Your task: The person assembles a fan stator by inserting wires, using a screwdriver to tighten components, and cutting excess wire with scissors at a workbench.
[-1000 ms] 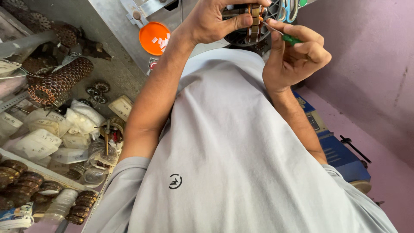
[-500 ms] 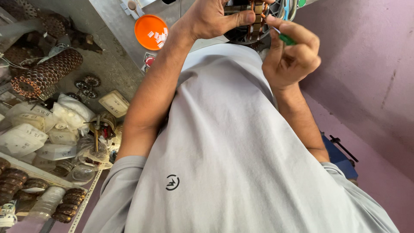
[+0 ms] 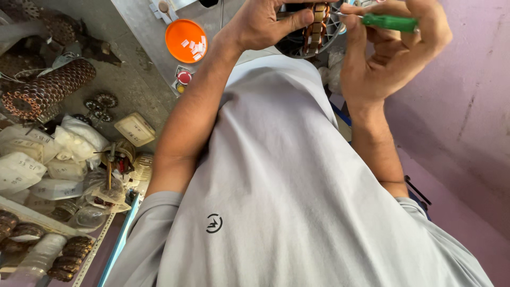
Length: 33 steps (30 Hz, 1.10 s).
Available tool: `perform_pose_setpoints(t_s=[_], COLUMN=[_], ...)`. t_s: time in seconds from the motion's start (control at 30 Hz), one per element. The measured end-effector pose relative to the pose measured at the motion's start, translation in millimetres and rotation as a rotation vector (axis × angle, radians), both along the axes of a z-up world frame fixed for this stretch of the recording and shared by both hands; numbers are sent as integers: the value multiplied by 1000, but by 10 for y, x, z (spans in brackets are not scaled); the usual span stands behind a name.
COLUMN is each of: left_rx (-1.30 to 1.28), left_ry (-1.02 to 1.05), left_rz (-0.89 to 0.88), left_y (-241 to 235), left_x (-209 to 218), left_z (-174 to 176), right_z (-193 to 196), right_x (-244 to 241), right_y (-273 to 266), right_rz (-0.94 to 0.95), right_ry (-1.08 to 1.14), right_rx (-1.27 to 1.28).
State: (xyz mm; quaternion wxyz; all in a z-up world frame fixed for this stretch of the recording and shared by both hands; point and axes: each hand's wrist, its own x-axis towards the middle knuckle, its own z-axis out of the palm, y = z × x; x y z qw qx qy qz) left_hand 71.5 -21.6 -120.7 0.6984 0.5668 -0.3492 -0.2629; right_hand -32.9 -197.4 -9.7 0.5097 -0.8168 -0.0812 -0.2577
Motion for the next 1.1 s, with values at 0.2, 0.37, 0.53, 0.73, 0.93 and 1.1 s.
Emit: perform_pose_setpoints(t_s=[0.2,0.37,0.53,0.73,0.93,1.1], left_rx=[-76,-36,-1,11,168,552], left_ry=[-103,-237,-171,-392,-473,-213], left_rz=[9,62,50,211,569,944], left_y=[-14,-16,-33,-21,188,914], left_x=[13,22,-5,15,-263,-582], left_z=[38,3,1,160,302,-17], right_z=[-23,-120,-53,-86,70,152], right_x=[16,123,128,36,-11,-162], right_y=[-117,-392,-401,-18,-191,-404], right_rz=[36,263,288,118,-46,-69], right_ry=[141,231,266,42,-196,19], right_rx=[-189,145,-103,-137,66,128])
